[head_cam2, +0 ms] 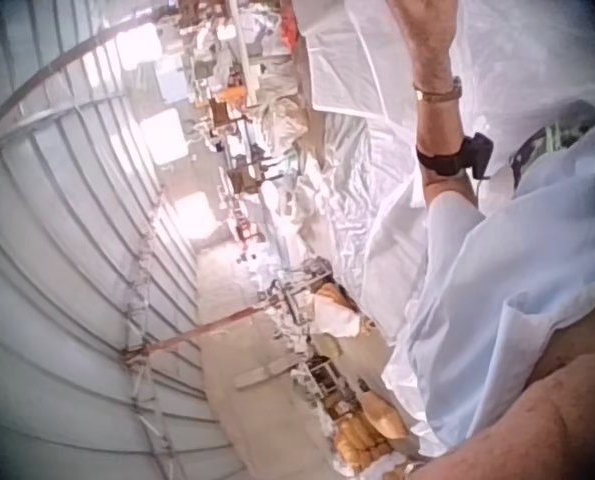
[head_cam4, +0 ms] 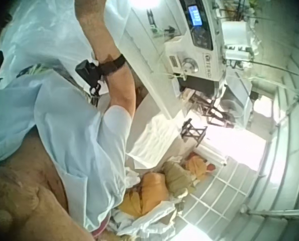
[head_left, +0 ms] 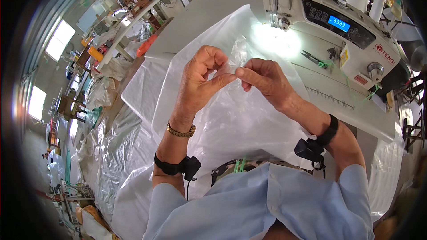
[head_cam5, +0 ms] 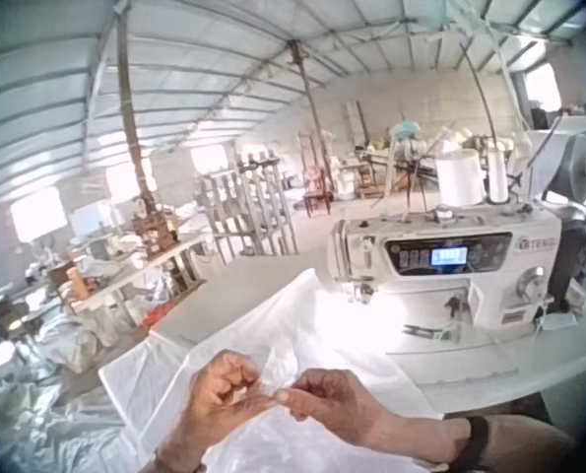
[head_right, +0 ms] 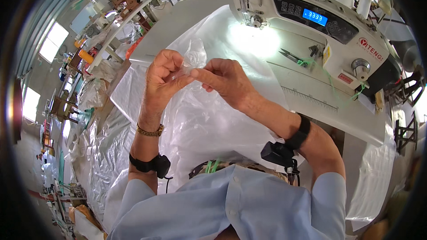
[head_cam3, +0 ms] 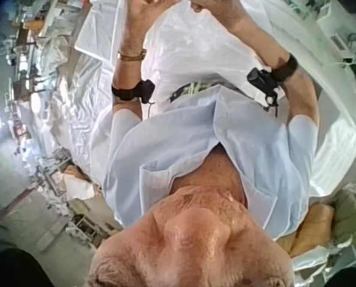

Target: Sew together large white plastic sheets using an industrial sewing machine.

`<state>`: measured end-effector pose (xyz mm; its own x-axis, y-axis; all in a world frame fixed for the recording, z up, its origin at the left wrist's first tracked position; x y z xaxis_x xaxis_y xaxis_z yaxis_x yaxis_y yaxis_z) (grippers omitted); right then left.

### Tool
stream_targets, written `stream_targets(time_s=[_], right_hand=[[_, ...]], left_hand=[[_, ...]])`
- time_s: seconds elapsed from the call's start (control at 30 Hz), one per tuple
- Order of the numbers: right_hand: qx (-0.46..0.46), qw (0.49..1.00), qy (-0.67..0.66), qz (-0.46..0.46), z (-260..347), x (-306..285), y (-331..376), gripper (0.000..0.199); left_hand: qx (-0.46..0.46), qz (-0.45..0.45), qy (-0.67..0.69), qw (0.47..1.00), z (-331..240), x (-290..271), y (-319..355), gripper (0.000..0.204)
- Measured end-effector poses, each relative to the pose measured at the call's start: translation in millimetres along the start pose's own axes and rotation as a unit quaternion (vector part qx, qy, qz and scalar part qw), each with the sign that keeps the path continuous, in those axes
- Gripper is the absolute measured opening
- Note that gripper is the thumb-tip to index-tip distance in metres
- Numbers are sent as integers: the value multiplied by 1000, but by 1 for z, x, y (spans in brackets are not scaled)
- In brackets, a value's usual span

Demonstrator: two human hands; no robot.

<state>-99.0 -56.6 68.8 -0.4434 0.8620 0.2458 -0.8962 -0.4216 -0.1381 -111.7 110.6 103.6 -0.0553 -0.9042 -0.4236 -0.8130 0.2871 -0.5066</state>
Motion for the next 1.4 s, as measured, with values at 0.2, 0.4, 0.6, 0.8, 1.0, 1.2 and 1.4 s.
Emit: stream_targets(time_s=[0.2,0.4,0.6,0.8,1.0,1.2,1.4], right_hand=[[-75,988,-125,39,-16,-2,-3,22],[-58,991,-122,-1,-15,-10,2,18],[-88,989,-113,42,-16,-4,0,18],[-111,987,-117,5,-20,-12,5,19],[-55,998,-11,18,-21,-4,5,22],[-96,993,-63,8,-30,-11,6,18],[-99,993,-58,20,-30,-8,4,17]], left_hand=[[-39,6,23,999,7,9,4,35],[-60,-5,36,998,7,15,6,40],[-34,34,-10,999,13,24,7,42],[-45,45,66,996,11,27,10,41],[-77,33,45,995,22,33,14,40],[-113,33,47,992,17,29,16,29],[-155,-9,135,979,39,21,23,13]])
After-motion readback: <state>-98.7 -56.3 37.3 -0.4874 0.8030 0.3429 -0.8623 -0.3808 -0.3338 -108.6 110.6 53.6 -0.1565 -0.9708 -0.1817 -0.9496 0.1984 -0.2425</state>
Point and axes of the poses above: each hand's wrist, its own y-axis away from the middle knuckle, its own x-axis out of the palm, z = x × y, the point moved 4 cm from there along -y, towards the middle knuckle, and after that the axes turned 13 degrees about -y, right-handed, at the moved point
